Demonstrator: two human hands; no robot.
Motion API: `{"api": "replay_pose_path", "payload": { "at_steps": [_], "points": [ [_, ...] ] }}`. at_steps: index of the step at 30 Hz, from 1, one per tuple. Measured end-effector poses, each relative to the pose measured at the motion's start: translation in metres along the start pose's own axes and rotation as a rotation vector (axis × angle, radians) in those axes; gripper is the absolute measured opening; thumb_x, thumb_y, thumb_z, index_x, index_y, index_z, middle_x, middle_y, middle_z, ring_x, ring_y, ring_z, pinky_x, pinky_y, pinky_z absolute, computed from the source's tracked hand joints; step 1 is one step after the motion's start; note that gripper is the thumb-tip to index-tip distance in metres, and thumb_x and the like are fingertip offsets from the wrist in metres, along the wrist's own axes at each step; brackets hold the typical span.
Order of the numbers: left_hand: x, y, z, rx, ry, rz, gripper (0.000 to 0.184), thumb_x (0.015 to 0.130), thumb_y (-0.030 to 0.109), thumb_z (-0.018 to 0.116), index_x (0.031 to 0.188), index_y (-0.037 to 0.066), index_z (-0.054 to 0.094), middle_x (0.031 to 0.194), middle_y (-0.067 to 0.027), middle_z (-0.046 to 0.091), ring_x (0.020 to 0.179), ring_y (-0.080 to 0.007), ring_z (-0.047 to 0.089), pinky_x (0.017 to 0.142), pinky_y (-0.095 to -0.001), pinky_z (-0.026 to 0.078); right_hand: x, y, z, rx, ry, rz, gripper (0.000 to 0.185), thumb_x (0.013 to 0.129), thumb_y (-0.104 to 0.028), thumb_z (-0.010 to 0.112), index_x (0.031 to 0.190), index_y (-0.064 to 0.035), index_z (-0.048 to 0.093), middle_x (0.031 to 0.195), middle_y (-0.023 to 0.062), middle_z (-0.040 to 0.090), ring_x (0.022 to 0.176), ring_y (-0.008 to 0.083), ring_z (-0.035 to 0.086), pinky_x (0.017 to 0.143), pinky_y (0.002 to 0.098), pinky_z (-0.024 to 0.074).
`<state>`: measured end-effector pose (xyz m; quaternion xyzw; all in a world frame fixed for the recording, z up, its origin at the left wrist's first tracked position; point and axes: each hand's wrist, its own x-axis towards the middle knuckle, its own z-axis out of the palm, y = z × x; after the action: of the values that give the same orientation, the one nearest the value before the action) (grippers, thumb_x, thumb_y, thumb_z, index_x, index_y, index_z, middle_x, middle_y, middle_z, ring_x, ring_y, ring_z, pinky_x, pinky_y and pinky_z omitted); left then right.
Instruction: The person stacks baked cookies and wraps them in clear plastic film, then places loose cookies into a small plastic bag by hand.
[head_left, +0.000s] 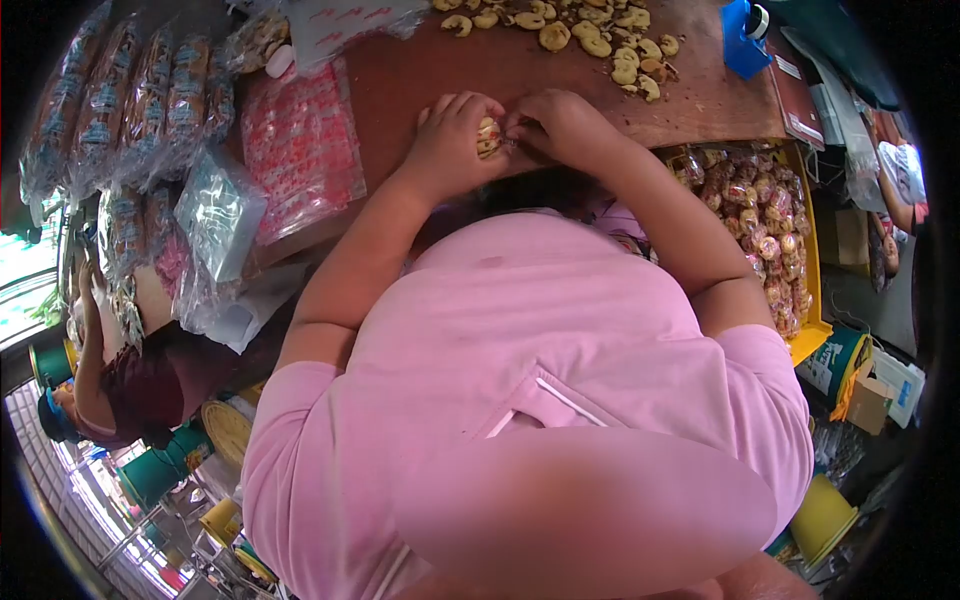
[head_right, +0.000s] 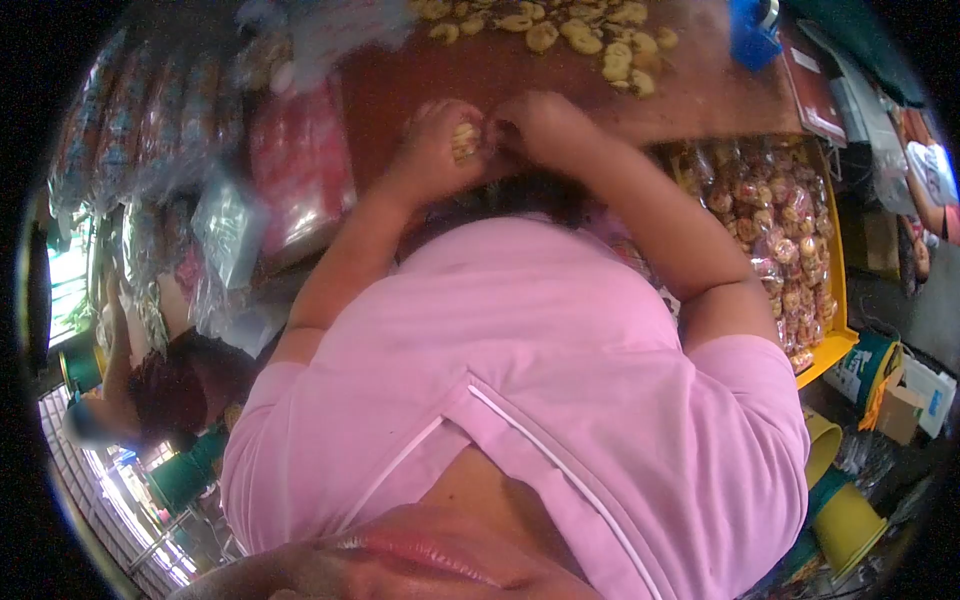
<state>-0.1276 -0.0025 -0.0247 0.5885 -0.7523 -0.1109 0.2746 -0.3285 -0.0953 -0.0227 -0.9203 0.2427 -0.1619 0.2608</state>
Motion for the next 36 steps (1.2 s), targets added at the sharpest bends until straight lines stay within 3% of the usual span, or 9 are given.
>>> {"api": "replay_pose_path", "payload": {
  "at_steps": [8,14,16,18,20,23,26,32,36],
  "points": [
    [-0.001,-0.002,0.003,0.015,-0.003,-0.013,0.052,0.072,0.031,0.075,0.116,0.012,0.057,0.119,-0.0077,0.061,0.118,-0.0314,0.054,0.099,-0.0505,0.039,0.026,0.015,-0.012,-0.149,0.081,-0.040,0.037,0.070,-0.019,0.082,0.102,-0.0059,0.071,0.093,0.0139,0.070,0.088,0.0341,0.067,0.081,0.0434,0.0532],
    [-0.005,-0.001,0.006,0.063,0.056,0.001,0.057,0.072,0.031,0.075,0.121,0.010,0.055,0.122,-0.0106,0.060,0.119,-0.0314,0.053,0.099,-0.0508,0.039,0.046,0.007,-0.031,-0.039,-0.248,0.117,0.035,0.072,-0.016,0.081,0.105,-0.0065,0.073,0.094,0.0141,0.072,0.087,0.0313,0.070,0.078,0.0408,0.0543],
    [-0.005,-0.001,0.006,0.075,0.054,0.011,0.057,0.072,0.031,0.074,0.121,0.010,0.054,0.123,-0.0110,0.060,0.119,-0.0316,0.053,0.099,-0.0508,0.039,0.045,0.013,-0.032,-0.118,-0.295,-0.095,0.031,0.074,-0.016,0.079,0.103,-0.0067,0.073,0.094,0.0145,0.072,0.088,0.0325,0.069,0.079,0.0409,0.0543],
    [-0.005,0.000,0.005,0.075,0.047,0.021,0.056,0.073,0.032,0.074,0.121,0.010,0.054,0.123,-0.0110,0.059,0.119,-0.0318,0.054,0.099,-0.0508,0.040,0.044,0.011,-0.031,-0.173,-0.313,-0.067,0.027,0.077,-0.015,0.076,0.102,-0.0068,0.073,0.094,0.0147,0.072,0.088,0.0340,0.069,0.079,0.0417,0.0543],
    [-0.006,0.000,0.006,0.085,0.075,0.035,0.056,0.072,0.031,0.074,0.120,0.010,0.054,0.123,-0.0109,0.059,0.118,-0.0319,0.054,0.098,-0.0506,0.041,0.045,-0.002,-0.025,-0.202,-0.301,0.203,0.024,0.079,-0.014,0.073,0.102,-0.0069,0.073,0.094,0.0147,0.072,0.088,0.0358,0.069,0.079,0.0431,0.0543],
    [-0.006,0.002,0.006,0.097,0.094,0.042,0.056,0.072,0.030,0.075,0.120,0.010,0.054,0.123,-0.0107,0.059,0.118,-0.0320,0.055,0.098,-0.0505,0.041,0.030,0.019,-0.001,-0.224,-0.033,-0.005,0.021,0.082,-0.011,0.069,0.103,-0.0069,0.072,0.092,0.0161,0.071,0.087,0.0381,0.068,0.079,0.0456,0.0540],
    [-0.004,0.001,0.007,0.087,0.089,0.043,0.055,0.072,0.030,0.075,0.119,0.010,0.054,0.123,-0.0106,0.059,0.117,-0.0322,0.055,0.098,-0.0506,0.041,0.019,-0.002,-0.007,-0.061,0.082,0.070,0.023,0.082,-0.010,0.069,0.104,-0.0068,0.072,0.091,0.0175,0.071,0.087,0.0382,0.068,0.079,0.0462,0.0538],
    [-0.004,0.001,0.005,0.087,0.093,0.061,0.055,0.072,0.030,0.075,0.120,0.010,0.055,0.123,-0.0098,0.059,0.117,-0.0317,0.055,0.098,-0.0504,0.041,0.029,0.016,-0.007,-0.103,-0.136,0.109,0.020,0.081,-0.012,0.070,0.100,-0.0062,0.073,0.092,0.0184,0.070,0.087,0.0384,0.067,0.080,0.0452,0.0535],
    [-0.006,0.001,0.004,0.098,0.106,0.065,0.054,0.072,0.029,0.075,0.119,0.011,0.056,0.122,-0.0088,0.061,0.118,-0.0306,0.055,0.098,-0.0500,0.041,0.029,0.008,-0.008,-0.134,-0.107,0.085,0.016,0.081,-0.013,0.069,0.095,-0.0049,0.073,0.093,0.0178,0.069,0.090,0.0382,0.066,0.082,0.0452,0.0529]
  ]
}}
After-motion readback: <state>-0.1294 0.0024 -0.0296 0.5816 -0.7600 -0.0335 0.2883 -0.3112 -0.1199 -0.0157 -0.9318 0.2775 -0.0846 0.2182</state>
